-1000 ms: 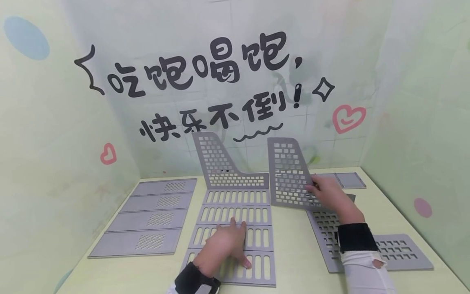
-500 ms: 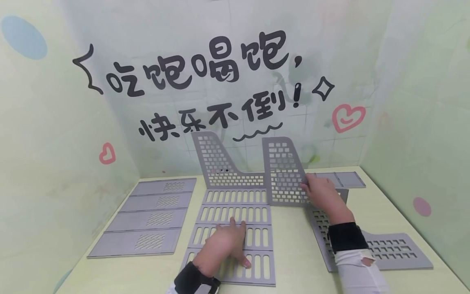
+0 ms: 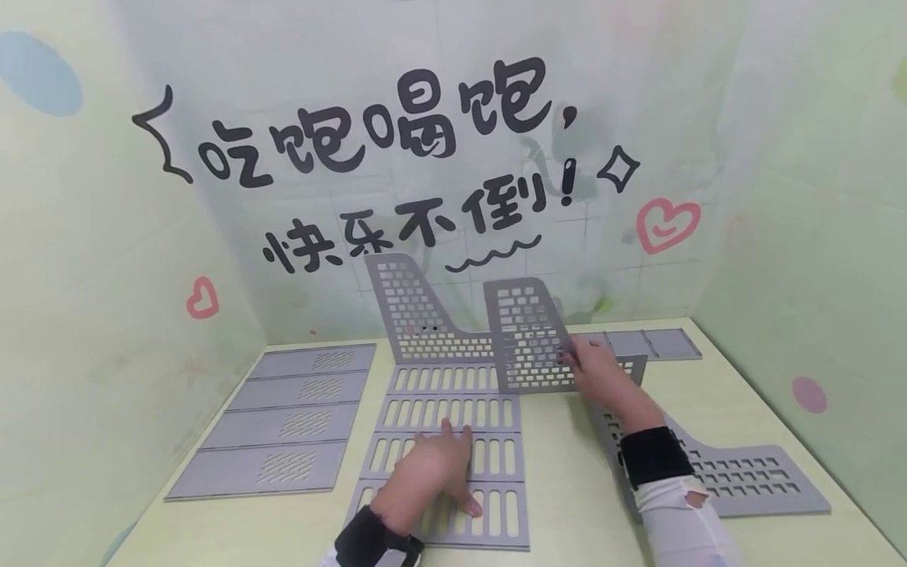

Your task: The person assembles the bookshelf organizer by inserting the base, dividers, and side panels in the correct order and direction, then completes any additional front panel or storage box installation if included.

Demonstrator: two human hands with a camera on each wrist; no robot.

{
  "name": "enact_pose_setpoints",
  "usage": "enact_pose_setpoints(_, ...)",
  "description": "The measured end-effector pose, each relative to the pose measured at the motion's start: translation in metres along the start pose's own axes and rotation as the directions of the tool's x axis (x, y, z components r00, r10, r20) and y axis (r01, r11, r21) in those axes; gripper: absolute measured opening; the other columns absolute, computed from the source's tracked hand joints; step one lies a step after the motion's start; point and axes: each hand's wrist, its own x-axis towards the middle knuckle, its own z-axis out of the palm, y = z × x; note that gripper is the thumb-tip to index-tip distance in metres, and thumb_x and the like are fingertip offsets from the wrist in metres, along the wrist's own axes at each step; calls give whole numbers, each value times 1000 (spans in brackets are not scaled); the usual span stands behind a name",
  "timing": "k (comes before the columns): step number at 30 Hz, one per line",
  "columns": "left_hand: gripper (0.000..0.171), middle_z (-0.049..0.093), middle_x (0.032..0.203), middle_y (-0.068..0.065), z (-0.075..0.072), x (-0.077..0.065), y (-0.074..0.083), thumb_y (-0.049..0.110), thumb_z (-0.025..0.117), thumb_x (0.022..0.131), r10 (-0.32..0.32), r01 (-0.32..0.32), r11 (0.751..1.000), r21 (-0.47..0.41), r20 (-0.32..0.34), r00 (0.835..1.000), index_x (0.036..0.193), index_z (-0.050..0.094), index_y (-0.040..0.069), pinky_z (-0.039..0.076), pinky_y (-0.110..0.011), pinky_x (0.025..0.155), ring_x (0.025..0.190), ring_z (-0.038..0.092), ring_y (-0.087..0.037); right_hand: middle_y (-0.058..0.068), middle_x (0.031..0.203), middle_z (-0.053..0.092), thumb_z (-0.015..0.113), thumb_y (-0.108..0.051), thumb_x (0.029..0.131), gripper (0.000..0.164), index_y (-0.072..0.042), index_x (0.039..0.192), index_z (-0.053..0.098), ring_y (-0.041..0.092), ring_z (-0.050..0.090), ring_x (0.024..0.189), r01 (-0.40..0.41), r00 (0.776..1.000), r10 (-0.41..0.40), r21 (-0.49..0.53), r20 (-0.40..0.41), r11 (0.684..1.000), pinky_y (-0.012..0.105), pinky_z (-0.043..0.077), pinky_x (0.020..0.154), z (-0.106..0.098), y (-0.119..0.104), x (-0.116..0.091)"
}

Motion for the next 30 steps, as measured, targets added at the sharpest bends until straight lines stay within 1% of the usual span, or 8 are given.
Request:
enact_pose_setpoints(1, 128, 26, 176, -20, 0, 0, 0, 56, 98, 62, 1, -1, 1000, -2, 1, 1000, 167, 36, 18, 49, -84, 96, 153, 30, -64, 29, 125, 69, 46, -11, 113, 34, 8, 140, 53, 49, 63, 121, 22, 1000, -22, 15, 2, 1000, 63, 54, 99, 1, -1, 1)
enact_pose_setpoints(3, 127, 25, 176, -20, -1, 0, 0, 56, 98, 62, 3, -3, 1000, -6, 3, 1000, 167, 37, 18, 49, -84, 96, 153, 30, -64, 28, 123, 70, 48, -11, 112, 33, 9, 138, 55, 48, 65, 121, 41, 999, -42, 21, 12, 999, 65, 47, 109, 2, -3, 2)
enact_pose_setpoints(6, 127, 25, 176, -20, -2, 0, 0, 56, 98, 62, 4, -4, 1000, -14, 6, 1000, 167, 36, 18, 48, -84, 96, 153, 30, -64, 28, 125, 71, 53, -12, 110, 33, 7, 137, 57, 51, 62, 126, 34, 999, -33, -40, 7, 999, 76, 21, 124, -2, -4, 1)
enact_pose_setpoints(8, 127, 25, 176, -21, -1, -1, 0, 55, 98, 62, 4, -4, 1000, -20, 8, 1000, 167, 36, 17, 48, -85, 96, 152, 30, -65, 29, 132, 69, 58, -16, 109, 34, 5, 137, 60, 54, 57, 133, 7, 1000, -8, -115, -8, 993, 83, 5, 122, -9, -2, -2)
enact_pose_setpoints(10, 127, 25, 176, -21, 0, -1, 0, 55, 98, 62, 1, -1, 1000, -31, 10, 1000, 167, 37, 16, 48, -85, 96, 152, 30, -66, 30, 139, 64, 61, -21, 108, 36, 1, 136, 63, 56, 52, 136, -42, 999, 38, -175, -25, 984, 90, 3, 116, -19, 4, -7)
enact_pose_setpoints(14, 127, 27, 175, -22, 3, -1, 0, 55, 98, 62, 6, -5, 999, -32, 8, 1000, 166, 38, 15, 48, -86, 95, 151, 31, -66, 34, 142, 58, 63, -25, 107, 34, 1, 129, 67, 61, 50, 134, -127, 992, 122, -225, -35, 966, 95, 15, 108, -39, 21, -20)
enact_pose_setpoints(20, 128, 25, 175, -24, 5, 3, -1, 54, 98, 60, 8, -8, 999, -32, -4, 1000, 166, 38, 14, 47, -86, 94, 151, 30, -68, 33, 112, 68, 61, -11, 106, 28, 14, 117, 67, 51, 66, 105, -120, 992, 125, -152, 22, 981, 67, 54, 91, -56, 42, -30)
enact_pose_setpoints(30, 129, 25, 175, -23, 3, 3, 0, 54, 98, 59, 7, -7, 999, -31, -13, 1000, 166, 37, 15, 47, -87, 94, 151, 30, -67, 24, 99, 71, 56, -12, 109, 28, 14, 116, 63, 36, 67, 91, -132, 985, 146, -146, 90, 980, 53, 58, 81, -46, 28, -21)
